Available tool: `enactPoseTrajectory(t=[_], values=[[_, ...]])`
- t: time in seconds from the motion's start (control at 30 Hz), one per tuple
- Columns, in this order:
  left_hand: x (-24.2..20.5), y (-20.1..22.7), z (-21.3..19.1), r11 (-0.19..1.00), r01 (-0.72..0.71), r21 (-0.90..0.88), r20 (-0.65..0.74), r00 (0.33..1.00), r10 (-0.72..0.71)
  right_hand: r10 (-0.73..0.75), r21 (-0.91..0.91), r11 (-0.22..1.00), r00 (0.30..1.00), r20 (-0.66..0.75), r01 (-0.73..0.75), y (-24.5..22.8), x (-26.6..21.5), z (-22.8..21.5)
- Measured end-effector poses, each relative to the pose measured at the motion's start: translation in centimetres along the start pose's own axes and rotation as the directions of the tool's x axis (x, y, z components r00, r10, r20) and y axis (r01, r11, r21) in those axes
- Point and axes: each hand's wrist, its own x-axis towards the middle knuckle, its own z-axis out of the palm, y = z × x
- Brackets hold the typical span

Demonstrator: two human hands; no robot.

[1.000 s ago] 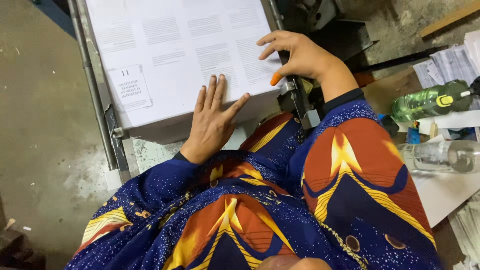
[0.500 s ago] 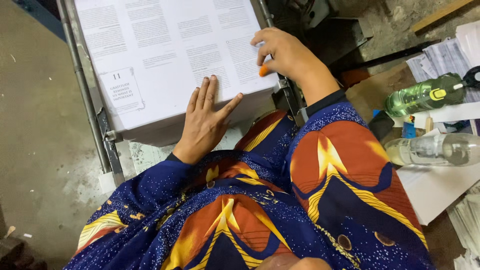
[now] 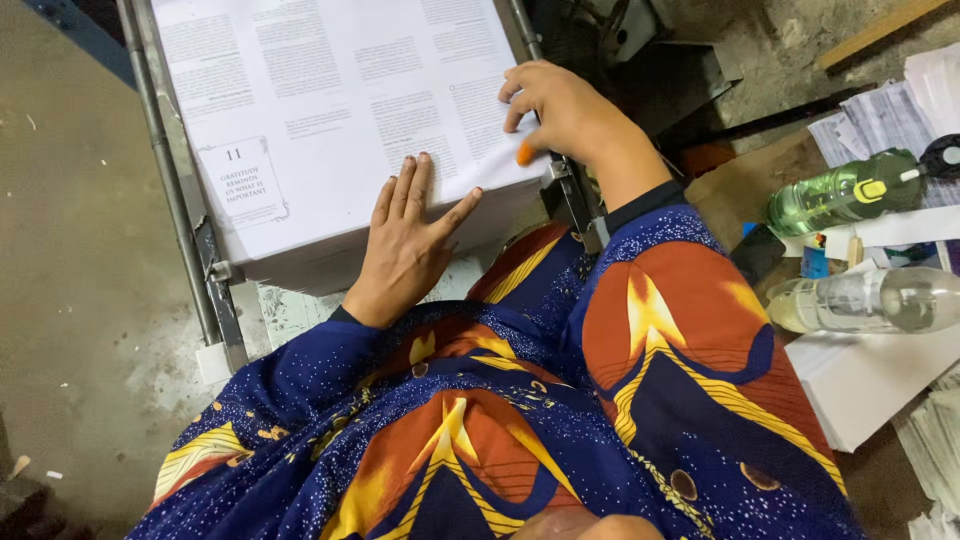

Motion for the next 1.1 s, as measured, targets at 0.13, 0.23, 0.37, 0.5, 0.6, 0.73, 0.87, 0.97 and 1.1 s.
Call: enactPoseTrajectory(t=[0.13, 0.23, 0.37, 0.5, 0.6, 0.73, 0.87, 0.97, 1.1], values=[[-0.1, -0.1, 0.3, 1.0, 0.003, -0.025, 0.012, 1.0, -0.002, -0.006, -0.012, 1.0, 0.998, -0.056, 0.006, -1.4, -0.2, -0.3], [-0.1, 0.1, 0.5, 1.0, 0.014, -0.014, 0.009, 1.0, -0.014, -0.014, -0.04, 0.999, 0.999, -0.05, 0.012, -1.4, -0.3, -0.3], [0.1, 0.6, 0.0, 0.997, 0.049, -0.067, -0.007, 0.999, -0.05, -0.031, 0.007, 0.999, 0.999, -0.011, 0.031, -0.6, -0.6, -0.7], [0.0, 0.8, 0.4, 0.995, 0.055, -0.088, -0.021, 0.998, -0.057, 0.039, 0.046, 0.998, 0.996, 0.085, -0.043, -1.9, -1.0, -1.7], [-0.1, 0.3, 1.2, 0.998, 0.034, -0.046, -0.031, 0.999, -0.035, 0.004, 0.002, 1.0, 0.997, 0.081, -0.005, -1.0, -0.7, -1.1], [0.0, 0.4, 0.6, 0.999, 0.021, -0.048, -0.049, 0.998, -0.024, 0.077, 0.007, 0.997, 0.996, 0.042, -0.078, -0.9, -0.4, -0.4], [-0.2, 0.2, 0.6, 0.999, 0.004, -0.034, -0.061, 0.998, -0.006, -0.014, 0.001, 1.0, 0.999, -0.044, 0.014, -0.7, -0.4, 0.1], [-0.2, 0.2, 0.7, 0.998, -0.005, -0.057, -0.059, 0.998, 0.002, 0.006, 0.009, 1.0, 0.998, -0.066, -0.005, -1.2, -0.5, 0.0], [-0.2, 0.0, 1.3, 1.0, -0.021, 0.005, -0.089, 0.996, 0.022, -0.015, 0.018, 1.0, 0.995, -0.099, 0.017, -0.5, -0.1, 0.4]])
